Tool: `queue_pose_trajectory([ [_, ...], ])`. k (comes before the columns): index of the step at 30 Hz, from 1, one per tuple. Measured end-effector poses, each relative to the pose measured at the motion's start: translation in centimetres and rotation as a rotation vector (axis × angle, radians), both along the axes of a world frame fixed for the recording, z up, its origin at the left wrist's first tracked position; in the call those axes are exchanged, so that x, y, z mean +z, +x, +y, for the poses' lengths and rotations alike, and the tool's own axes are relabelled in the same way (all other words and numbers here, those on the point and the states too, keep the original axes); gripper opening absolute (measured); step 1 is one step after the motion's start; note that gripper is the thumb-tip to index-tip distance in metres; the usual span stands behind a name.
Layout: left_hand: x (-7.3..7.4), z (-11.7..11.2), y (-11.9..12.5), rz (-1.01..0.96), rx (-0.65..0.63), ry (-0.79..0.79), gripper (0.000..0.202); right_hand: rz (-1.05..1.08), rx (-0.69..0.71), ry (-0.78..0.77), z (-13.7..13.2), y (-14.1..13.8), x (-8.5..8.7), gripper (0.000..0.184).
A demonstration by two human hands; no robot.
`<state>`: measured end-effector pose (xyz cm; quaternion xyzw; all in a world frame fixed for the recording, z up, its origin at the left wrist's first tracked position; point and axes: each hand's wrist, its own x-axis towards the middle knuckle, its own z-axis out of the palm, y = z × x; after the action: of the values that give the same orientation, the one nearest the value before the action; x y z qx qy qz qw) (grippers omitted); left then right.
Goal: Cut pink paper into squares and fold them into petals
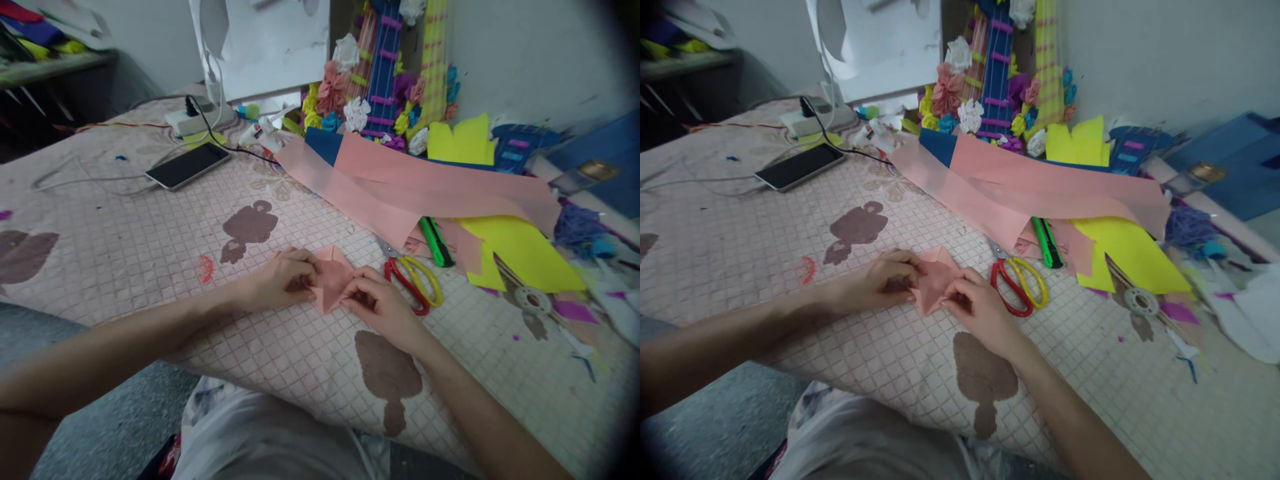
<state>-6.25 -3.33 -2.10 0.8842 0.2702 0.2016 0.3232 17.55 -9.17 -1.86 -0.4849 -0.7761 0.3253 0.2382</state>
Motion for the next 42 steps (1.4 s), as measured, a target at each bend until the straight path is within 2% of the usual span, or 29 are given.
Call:
queue_pose_trajectory([
  [4, -0.1, -0.5, 0.7, 0.034, 0.091, 0.028, 0.012, -0.04, -0.082, 0.075, -0.2, -1.1, -0.2, 0.009],
  [8, 0.1, -0.8, 1.0, 0.069, 0.126, 0.031, 0.016, -0.063, -0.129, 0.104, -0.3, -1.7, -0.3, 0.009],
  [16, -0.3, -0.5, 0.8, 0.042, 0.097, 0.027, 0.015, -0.002, -0.021, 0.047, 0.0, -0.6, 0.1, 0.007],
  [23, 0.0, -1.1, 1.3, 0.096, 0.159, 0.073, 0.01, -0.08, -0.12, 0.103, -0.1, -1.6, -0.2, 0.006],
  [31, 0.0, -1.1, 1.3, 0.084, 0.186, 0.068, 0.01, -0.024, -0.104, 0.098, -0.1, -1.2, -0.1, 0.008],
  [42, -0.4, -1.4, 1.7, 0.078, 0.227, 0.104, 0.01, -0.109, -0.162, 0.173, -0.3, -2.0, -0.5, 0.011],
])
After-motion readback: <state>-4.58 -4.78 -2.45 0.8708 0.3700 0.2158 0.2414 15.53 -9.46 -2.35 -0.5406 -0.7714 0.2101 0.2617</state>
